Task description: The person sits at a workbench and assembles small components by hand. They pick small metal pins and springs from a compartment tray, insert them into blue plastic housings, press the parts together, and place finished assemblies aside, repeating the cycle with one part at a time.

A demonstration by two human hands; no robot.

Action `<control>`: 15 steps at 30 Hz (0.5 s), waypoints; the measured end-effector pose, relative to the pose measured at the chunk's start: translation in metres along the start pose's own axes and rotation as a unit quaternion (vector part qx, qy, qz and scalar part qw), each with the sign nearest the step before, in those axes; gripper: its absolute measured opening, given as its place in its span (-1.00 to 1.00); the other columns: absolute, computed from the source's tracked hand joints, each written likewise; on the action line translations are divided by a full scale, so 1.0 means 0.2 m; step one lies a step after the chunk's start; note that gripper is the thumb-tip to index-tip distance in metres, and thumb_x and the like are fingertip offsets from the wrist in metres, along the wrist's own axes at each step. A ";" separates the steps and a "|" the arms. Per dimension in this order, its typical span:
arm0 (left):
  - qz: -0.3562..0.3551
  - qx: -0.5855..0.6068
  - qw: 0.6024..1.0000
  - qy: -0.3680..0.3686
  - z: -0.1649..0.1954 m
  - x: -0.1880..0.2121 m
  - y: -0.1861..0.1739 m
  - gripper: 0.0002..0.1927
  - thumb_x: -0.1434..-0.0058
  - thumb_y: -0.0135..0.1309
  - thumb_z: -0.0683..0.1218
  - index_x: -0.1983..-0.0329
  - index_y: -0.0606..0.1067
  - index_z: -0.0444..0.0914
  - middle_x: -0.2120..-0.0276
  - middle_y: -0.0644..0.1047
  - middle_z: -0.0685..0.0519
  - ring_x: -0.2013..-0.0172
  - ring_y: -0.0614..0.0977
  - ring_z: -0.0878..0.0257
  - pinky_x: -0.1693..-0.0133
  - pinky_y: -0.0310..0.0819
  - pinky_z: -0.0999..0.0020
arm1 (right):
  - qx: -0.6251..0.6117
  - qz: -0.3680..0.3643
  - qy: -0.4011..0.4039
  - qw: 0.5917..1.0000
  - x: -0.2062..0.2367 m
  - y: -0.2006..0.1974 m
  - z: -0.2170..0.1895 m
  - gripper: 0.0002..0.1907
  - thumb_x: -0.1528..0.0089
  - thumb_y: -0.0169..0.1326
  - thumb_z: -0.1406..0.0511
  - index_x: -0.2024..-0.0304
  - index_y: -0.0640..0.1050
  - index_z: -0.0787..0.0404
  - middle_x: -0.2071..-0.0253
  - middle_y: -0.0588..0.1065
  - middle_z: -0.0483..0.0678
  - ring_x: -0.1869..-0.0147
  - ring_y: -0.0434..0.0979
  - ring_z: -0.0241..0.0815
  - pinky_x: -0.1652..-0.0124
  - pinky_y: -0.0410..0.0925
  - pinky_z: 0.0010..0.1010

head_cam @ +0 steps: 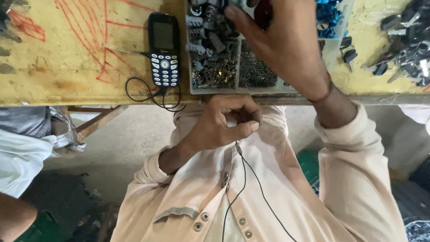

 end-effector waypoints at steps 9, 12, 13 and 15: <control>-0.058 0.187 0.979 0.053 0.02 -0.07 0.00 -0.90 -0.51 -0.03 -0.18 0.03 0.34 -0.31 0.17 0.36 0.08 0.29 0.53 0.40 0.20 0.53 0.47 | -0.133 0.034 0.030 0.990 0.67 -0.07 0.07 -0.70 -0.29 0.26 0.52 0.02 0.42 0.32 0.01 0.51 0.15 0.08 0.57 -0.13 0.12 0.45 -0.47; -0.081 0.172 0.980 0.053 0.04 -0.07 0.02 -0.88 -0.47 0.01 -0.17 0.08 0.37 -0.33 0.15 0.34 0.09 0.27 0.54 0.40 0.19 0.54 0.48 | -0.142 0.011 0.036 0.989 0.74 -0.05 0.09 -0.68 -0.29 0.21 0.57 0.01 0.39 0.28 -0.08 0.52 0.17 -0.07 0.63 -0.04 0.00 0.50 -0.41; -0.079 0.174 0.981 0.044 0.04 -0.07 0.01 -0.88 -0.47 0.03 -0.17 0.09 0.38 -0.34 0.17 0.36 0.09 0.26 0.55 0.39 0.18 0.55 0.48 | -0.092 0.001 0.035 0.995 0.73 -0.06 0.09 -0.66 -0.27 0.19 0.60 -0.02 0.44 0.28 -0.06 0.55 0.15 -0.06 0.65 -0.04 0.01 0.51 -0.40; -0.053 0.159 0.986 0.016 0.03 -0.08 0.01 -0.87 -0.43 0.09 -0.18 0.13 0.42 -0.36 0.21 0.40 0.09 0.27 0.55 0.40 0.20 0.55 0.48 | 0.010 -0.024 0.035 0.999 0.70 -0.06 0.06 -0.57 -0.22 0.15 0.67 -0.09 0.53 0.28 -0.03 0.60 0.11 -0.05 0.68 -0.04 0.02 0.52 -0.37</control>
Point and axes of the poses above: each hand's wrist, its own x-axis away from the middle knuckle, its own y-axis out of the palm, z = x × y, the point moved 6 cm from there along -x, towards the middle knuckle
